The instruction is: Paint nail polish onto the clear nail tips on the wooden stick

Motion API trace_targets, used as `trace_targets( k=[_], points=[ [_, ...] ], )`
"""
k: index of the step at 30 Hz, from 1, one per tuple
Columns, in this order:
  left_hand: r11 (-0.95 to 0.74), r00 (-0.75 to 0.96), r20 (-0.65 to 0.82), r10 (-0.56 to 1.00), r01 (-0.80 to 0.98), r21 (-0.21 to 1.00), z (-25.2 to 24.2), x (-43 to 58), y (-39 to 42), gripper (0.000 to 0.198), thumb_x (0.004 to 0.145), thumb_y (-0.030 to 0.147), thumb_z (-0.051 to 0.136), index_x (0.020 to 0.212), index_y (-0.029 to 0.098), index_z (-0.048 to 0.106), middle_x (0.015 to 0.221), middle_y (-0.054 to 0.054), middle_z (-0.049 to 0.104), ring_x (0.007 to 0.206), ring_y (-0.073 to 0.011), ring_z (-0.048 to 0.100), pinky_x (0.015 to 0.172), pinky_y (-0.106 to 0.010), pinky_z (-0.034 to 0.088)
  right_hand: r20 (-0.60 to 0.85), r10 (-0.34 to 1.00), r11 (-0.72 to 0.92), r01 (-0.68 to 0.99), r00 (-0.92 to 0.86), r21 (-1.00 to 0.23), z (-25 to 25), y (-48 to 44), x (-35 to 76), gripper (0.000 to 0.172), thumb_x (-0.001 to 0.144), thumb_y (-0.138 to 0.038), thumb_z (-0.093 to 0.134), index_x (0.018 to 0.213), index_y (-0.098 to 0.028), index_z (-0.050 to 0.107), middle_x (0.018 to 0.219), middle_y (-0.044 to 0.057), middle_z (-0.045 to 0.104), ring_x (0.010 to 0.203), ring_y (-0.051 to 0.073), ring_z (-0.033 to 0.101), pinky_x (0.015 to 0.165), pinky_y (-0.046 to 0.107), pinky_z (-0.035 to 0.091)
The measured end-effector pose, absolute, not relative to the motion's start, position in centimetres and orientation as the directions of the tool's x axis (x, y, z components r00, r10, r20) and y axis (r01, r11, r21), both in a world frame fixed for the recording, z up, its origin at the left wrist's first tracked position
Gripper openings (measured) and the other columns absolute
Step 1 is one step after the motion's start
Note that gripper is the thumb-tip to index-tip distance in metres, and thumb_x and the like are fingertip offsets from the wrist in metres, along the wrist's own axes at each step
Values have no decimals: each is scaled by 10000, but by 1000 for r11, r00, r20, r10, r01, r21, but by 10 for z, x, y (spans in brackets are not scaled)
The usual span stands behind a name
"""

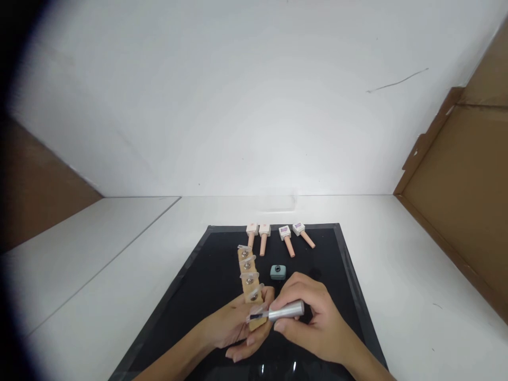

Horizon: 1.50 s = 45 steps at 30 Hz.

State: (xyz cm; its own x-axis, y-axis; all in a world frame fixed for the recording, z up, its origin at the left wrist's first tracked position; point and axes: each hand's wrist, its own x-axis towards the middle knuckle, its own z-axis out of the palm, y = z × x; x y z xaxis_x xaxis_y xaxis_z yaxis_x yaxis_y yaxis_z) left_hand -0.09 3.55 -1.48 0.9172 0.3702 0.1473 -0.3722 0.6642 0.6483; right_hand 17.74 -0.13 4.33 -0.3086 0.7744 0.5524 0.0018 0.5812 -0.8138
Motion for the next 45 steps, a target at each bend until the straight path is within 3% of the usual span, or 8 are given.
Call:
trace_targets(
  k=[9,13,18,25,30,45],
  points=[
    [652,915,137,381,-370,662,-15,0,34,88,903,253,459,834,202,438,574,46,497,321,-46,407,263,-90,307,489,830,523,71,-266,-849,43,-2,177,77,851,-159,568,816,-226,582,690,-3,518,570,132,470,506,236,377],
    [649,913,154,378,-380,659,-16,-2,34,90,906,261,455,841,200,441,575,46,496,320,-47,411,255,-89,305,499,836,518,25,-228,-855,40,-3,178,67,883,-258,558,823,-232,573,693,-4,501,583,137,475,519,239,386],
    [644,917,125,379,-359,675,-16,0,35,144,895,314,481,830,197,429,570,48,505,330,-47,427,268,-86,308,523,797,539,-34,-301,-842,43,-2,176,121,889,-340,561,879,-234,620,684,4,519,566,137,478,504,241,388],
    [629,923,108,371,-334,702,-18,2,34,173,873,326,522,824,198,417,565,57,503,309,-43,412,261,-94,300,438,855,461,18,-278,-887,37,-3,179,141,900,-335,539,839,-221,595,696,2,507,570,134,459,514,243,373],
    [629,923,77,376,-315,711,-16,2,33,202,855,335,557,819,195,416,557,61,510,302,-43,429,260,-92,306,458,833,467,-52,-311,-883,37,-4,179,119,892,-337,551,863,-231,597,695,2,523,583,137,473,528,244,380],
    [605,932,48,360,-272,748,-12,4,32,294,809,379,622,801,183,403,547,76,522,294,-32,447,247,-86,317,383,873,389,-42,-300,-920,38,-5,179,170,900,-360,537,814,-221,583,685,-4,518,575,126,455,526,230,362]
  ],
)
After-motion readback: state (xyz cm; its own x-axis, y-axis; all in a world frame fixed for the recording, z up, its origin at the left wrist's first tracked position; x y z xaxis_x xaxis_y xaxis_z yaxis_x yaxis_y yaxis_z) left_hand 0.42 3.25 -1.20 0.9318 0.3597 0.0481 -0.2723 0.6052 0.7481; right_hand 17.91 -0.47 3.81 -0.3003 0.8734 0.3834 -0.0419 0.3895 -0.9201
